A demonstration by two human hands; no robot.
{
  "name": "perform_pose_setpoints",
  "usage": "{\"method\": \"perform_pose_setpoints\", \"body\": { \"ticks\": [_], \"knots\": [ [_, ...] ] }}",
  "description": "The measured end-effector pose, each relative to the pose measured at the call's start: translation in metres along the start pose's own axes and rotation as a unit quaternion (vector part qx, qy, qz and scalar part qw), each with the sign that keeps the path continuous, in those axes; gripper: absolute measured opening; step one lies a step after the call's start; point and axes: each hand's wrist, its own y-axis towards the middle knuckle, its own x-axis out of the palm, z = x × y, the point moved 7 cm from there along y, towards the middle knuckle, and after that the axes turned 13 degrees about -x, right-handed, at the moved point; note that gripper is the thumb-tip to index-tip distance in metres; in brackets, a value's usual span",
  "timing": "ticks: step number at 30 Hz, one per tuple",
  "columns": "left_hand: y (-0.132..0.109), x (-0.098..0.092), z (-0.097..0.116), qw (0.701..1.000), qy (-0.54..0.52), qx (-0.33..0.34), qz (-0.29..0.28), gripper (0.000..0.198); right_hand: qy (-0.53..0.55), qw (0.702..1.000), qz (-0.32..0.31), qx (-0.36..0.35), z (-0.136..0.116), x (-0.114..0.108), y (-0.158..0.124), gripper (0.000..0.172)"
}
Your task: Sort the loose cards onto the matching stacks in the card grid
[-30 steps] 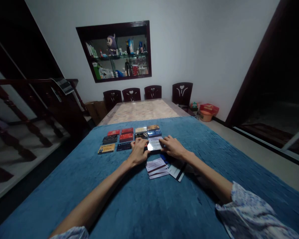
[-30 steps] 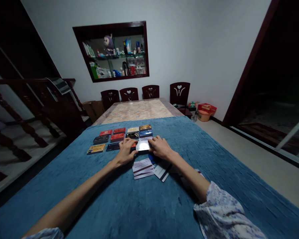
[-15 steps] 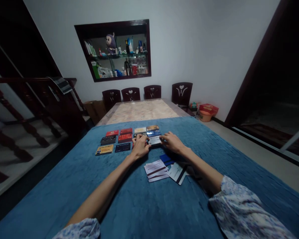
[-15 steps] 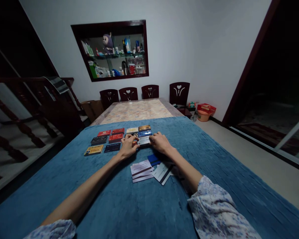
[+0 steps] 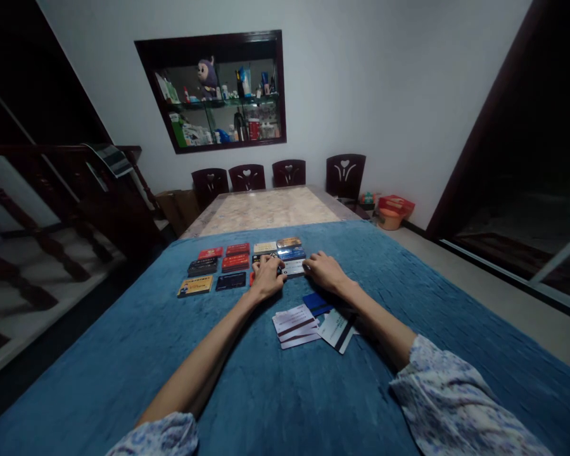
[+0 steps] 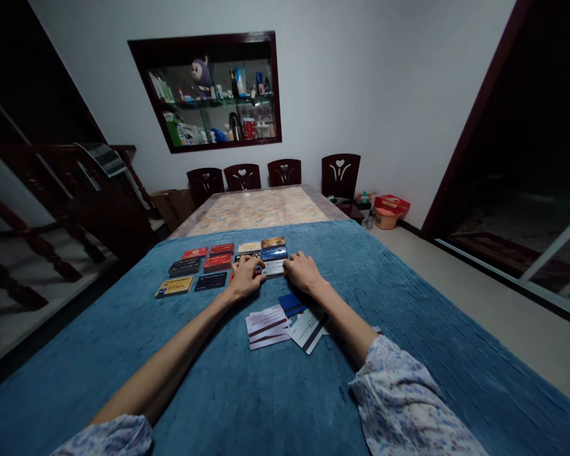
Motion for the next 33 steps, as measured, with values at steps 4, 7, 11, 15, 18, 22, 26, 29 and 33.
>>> {"method": "perform_pose_setpoints", "body": {
  "ticks": [4,7,11,15,18,22,26,29,33],
  "knots": [
    [-0.0009,-0.0008,0.0011,1.000,0.003,-0.005,-0.014,0.022,0.010,1.000,0.008,0.000,0.0005,0.0017,0.0001,0.030],
    [-0.0011,-0.0014,0.0015,1.000,0.002,-0.007,-0.020,0.023,0.017,1.000,0.014,-0.001,0.0008,0.0017,-0.0006,0.030],
    [-0.0012,-0.0016,0.0000,1.000,0.007,-0.009,-0.025,0.023,0.019,1.000,0.016,-0.002,0.0014,0.0013,-0.0013,0.031],
    [-0.0018,-0.0020,-0.0018,1.000,0.005,-0.011,-0.026,0.024,0.021,1.000,0.019,-0.006,0.0009,0.0016,-0.0012,0.030],
    [-0.0017,-0.0021,-0.0019,1.000,-0.003,-0.010,-0.020,0.024,0.019,0.999,0.025,-0.005,-0.0001,0.0016,-0.0013,0.031],
    [-0.0007,0.0002,-0.0027,1.000,-0.008,-0.006,-0.018,0.025,0.009,0.999,0.034,-0.011,-0.0017,0.0021,-0.0008,0.032],
    [-0.0010,0.0011,-0.0021,1.000,-0.001,0.006,-0.013,0.026,0.002,0.999,0.035,-0.018,-0.0008,0.0050,0.0002,0.032],
    [-0.0020,0.0006,-0.0004,1.000,0.012,0.016,-0.011,0.025,0.001,0.999,0.037,-0.019,-0.0001,0.0054,-0.0001,0.032],
    [-0.0039,0.0005,0.0005,0.999,0.032,0.031,-0.010,0.023,-0.001,0.999,0.027,-0.017,-0.0012,0.0019,-0.0024,0.031]
  ]
}}
